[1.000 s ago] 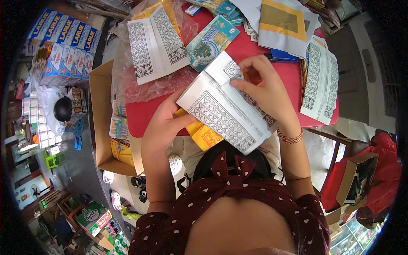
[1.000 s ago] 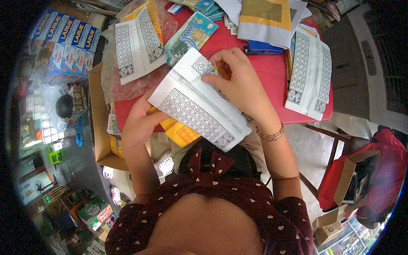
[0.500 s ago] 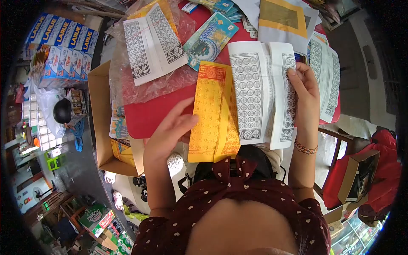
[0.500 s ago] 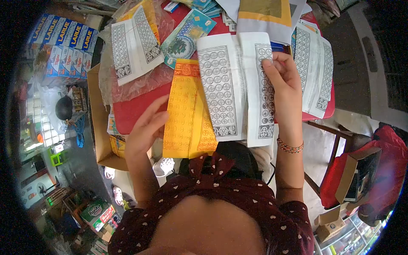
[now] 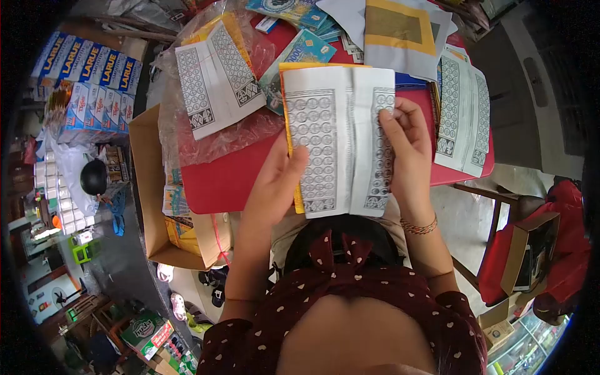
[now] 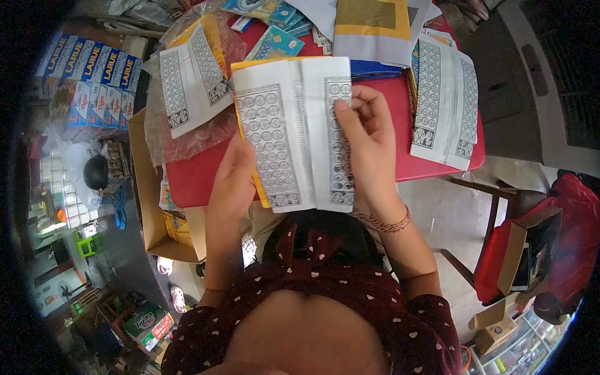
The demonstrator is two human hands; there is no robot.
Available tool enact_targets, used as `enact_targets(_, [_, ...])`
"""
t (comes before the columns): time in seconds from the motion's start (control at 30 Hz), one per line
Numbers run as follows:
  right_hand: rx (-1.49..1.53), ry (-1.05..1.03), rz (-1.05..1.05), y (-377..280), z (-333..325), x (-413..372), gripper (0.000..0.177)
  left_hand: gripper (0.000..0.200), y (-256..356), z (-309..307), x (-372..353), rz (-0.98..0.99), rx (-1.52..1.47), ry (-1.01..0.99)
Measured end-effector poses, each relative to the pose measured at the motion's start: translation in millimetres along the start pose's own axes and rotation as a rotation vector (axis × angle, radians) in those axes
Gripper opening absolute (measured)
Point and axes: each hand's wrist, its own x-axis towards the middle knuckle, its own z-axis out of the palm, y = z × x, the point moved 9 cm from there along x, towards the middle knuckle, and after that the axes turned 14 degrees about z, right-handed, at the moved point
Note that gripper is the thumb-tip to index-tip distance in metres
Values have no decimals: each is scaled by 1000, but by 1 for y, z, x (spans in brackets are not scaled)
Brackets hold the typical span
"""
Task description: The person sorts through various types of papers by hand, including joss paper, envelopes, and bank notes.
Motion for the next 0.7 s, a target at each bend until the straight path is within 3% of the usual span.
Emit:
enact_targets(0.07, [-28, -8, -39, -1, 11, -3, 21, 49, 11, 15, 2, 182, 122, -121])
enact_targets(0.4, [105, -124, 27, -7, 17, -6, 33, 39, 2, 9, 2, 177, 74, -86])
enact_targets(0.7, [-51, -160, -76, -19, 19, -14, 22, 33, 8, 8, 4, 194, 129, -86])
